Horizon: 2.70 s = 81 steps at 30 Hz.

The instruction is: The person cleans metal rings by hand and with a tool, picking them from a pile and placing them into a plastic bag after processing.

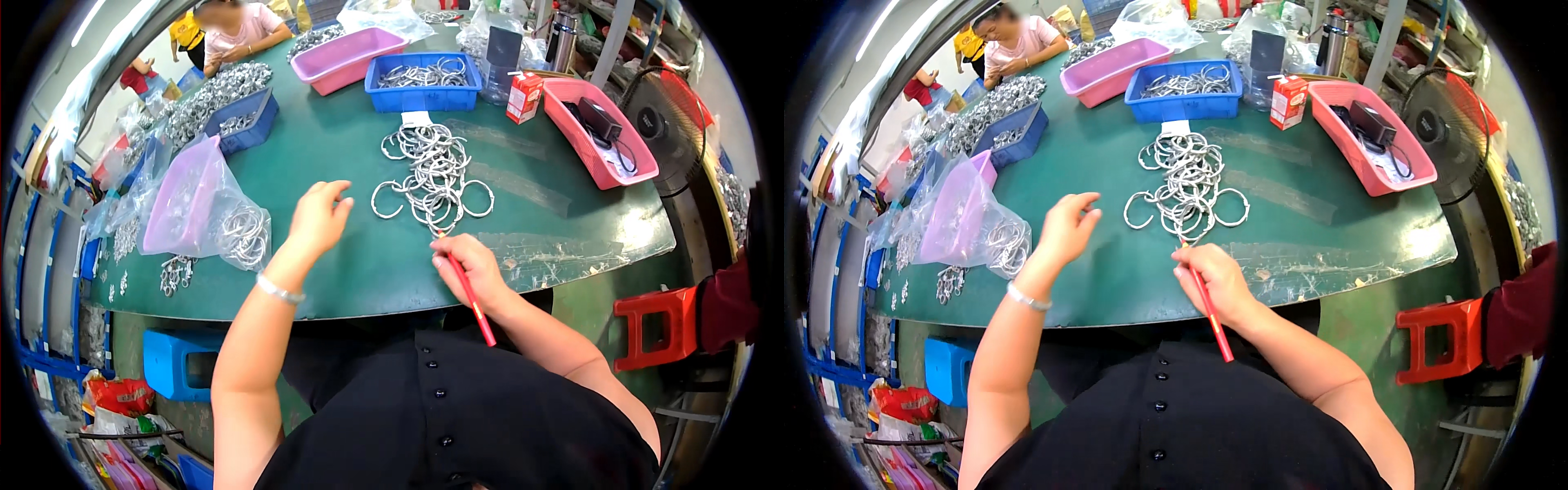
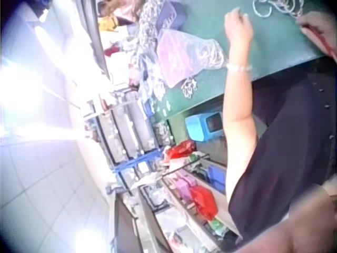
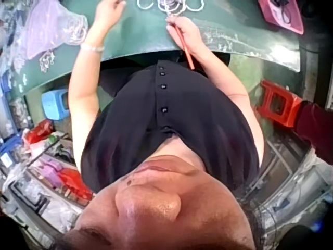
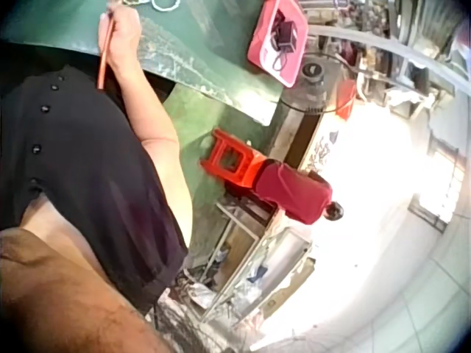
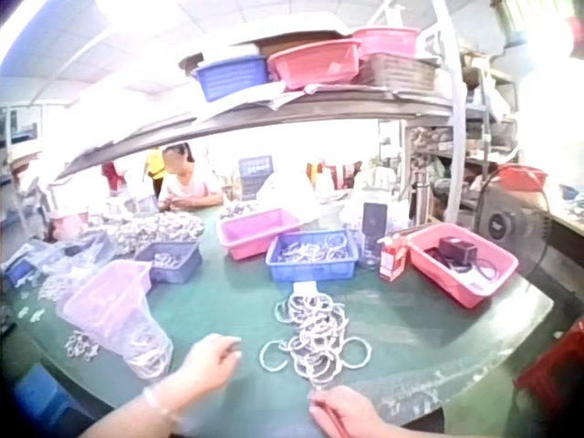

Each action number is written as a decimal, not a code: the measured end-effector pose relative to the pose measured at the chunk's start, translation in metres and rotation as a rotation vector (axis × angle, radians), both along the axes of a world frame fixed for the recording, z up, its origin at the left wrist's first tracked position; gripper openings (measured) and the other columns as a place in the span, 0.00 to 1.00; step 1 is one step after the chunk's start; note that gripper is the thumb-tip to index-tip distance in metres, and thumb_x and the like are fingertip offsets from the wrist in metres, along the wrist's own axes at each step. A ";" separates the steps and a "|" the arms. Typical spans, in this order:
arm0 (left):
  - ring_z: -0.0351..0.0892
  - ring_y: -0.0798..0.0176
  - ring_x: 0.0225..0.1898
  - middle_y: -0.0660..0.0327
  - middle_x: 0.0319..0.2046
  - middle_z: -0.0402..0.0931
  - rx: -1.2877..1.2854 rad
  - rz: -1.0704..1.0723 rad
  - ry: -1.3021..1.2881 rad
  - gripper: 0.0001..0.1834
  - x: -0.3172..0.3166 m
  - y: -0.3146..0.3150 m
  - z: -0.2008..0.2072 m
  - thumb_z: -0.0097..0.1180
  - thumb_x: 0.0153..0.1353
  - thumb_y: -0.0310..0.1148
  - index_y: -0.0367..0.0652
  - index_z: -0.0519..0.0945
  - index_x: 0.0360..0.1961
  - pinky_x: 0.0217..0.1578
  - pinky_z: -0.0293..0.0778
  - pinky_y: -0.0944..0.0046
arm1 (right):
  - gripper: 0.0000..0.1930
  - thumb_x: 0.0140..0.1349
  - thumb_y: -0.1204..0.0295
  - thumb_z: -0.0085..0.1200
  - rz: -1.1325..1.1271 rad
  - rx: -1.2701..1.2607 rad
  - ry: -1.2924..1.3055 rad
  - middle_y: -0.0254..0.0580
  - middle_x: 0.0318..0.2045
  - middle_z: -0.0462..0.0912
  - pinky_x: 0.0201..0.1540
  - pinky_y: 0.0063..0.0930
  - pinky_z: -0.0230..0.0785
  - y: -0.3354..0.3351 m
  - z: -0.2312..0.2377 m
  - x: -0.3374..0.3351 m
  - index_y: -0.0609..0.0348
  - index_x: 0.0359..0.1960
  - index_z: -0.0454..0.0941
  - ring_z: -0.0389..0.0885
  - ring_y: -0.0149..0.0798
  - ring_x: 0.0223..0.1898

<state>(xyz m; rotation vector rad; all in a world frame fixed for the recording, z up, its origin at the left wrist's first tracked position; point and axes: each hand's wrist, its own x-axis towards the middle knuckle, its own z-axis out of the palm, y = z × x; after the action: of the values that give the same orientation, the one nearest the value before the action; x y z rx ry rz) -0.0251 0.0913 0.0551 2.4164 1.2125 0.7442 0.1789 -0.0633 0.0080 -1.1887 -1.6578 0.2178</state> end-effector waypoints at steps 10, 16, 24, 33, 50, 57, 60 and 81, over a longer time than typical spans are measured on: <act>0.75 0.57 0.30 0.56 0.26 0.76 -0.195 -0.035 0.360 0.07 0.075 0.046 -0.017 0.56 0.50 0.31 0.39 0.77 0.28 0.32 0.70 0.61 | 0.10 0.47 0.80 0.55 0.036 -0.015 0.063 0.43 0.25 0.75 0.31 0.32 0.68 0.003 -0.004 0.003 0.62 0.33 0.73 0.74 0.44 0.28; 0.70 0.71 0.21 0.64 0.20 0.71 -0.693 -0.083 0.026 0.06 0.050 0.053 -0.005 0.56 0.52 0.29 0.39 0.73 0.28 0.21 0.66 0.71 | 0.10 0.47 0.80 0.55 0.053 -0.027 0.087 0.43 0.24 0.75 0.31 0.32 0.68 0.003 -0.004 0.004 0.62 0.33 0.73 0.74 0.44 0.27; 0.71 0.74 0.19 0.66 0.21 0.72 -1.088 -0.089 -0.489 0.04 0.008 0.017 0.012 0.53 0.56 0.30 0.43 0.71 0.28 0.18 0.66 0.76 | 0.09 0.49 0.78 0.55 0.036 -0.100 0.160 0.42 0.25 0.76 0.32 0.30 0.68 0.003 -0.004 0.003 0.61 0.34 0.74 0.74 0.42 0.28; 0.72 0.73 0.19 0.63 0.24 0.72 -1.252 -0.087 -0.849 0.05 0.008 -0.072 -0.008 0.51 0.58 0.31 0.41 0.70 0.30 0.20 0.69 0.75 | 0.08 0.57 0.75 0.52 0.152 -0.399 0.566 0.38 0.34 0.77 0.37 0.19 0.66 -0.004 -0.003 0.003 0.62 0.38 0.74 0.73 0.26 0.33; 0.72 0.71 0.19 0.62 0.22 0.71 -1.311 -0.105 -0.995 0.06 0.003 -0.090 -0.018 0.50 0.59 0.32 0.41 0.70 0.30 0.21 0.69 0.75 | 0.08 0.56 0.80 0.50 0.280 -0.510 0.810 0.35 0.35 0.76 0.39 0.17 0.67 -0.004 0.012 -0.007 0.64 0.38 0.73 0.73 0.23 0.35; 0.75 0.69 0.24 0.61 0.27 0.73 -1.160 -0.100 -1.037 0.05 0.006 -0.098 -0.015 0.47 0.61 0.30 0.40 0.71 0.35 0.25 0.73 0.73 | 0.09 0.53 0.81 0.53 0.202 -0.385 0.689 0.34 0.33 0.75 0.39 0.17 0.66 -0.005 0.020 -0.008 0.63 0.38 0.73 0.72 0.23 0.34; 0.77 0.68 0.27 0.59 0.30 0.74 -1.119 -0.112 -1.073 0.06 0.003 -0.101 -0.022 0.46 0.61 0.28 0.39 0.72 0.38 0.28 0.75 0.70 | 0.11 0.51 0.82 0.55 0.222 -0.240 0.568 0.34 0.30 0.76 0.37 0.18 0.67 -0.008 0.031 -0.011 0.62 0.37 0.73 0.73 0.25 0.32; 0.79 0.64 0.31 0.54 0.33 0.77 -1.227 -0.225 -1.267 0.09 0.008 -0.112 -0.030 0.46 0.61 0.27 0.36 0.72 0.40 0.35 0.77 0.66 | 0.17 0.48 0.83 0.58 0.379 -0.178 0.499 0.37 0.30 0.76 0.39 0.22 0.67 -0.006 0.053 -0.019 0.62 0.41 0.72 0.75 0.28 0.33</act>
<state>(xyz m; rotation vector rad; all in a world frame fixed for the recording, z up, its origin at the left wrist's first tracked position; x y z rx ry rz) -0.0175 -0.0203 0.0253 0.7288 0.4946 0.8297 0.1595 -0.0691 0.0611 -0.8431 -1.4183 0.8444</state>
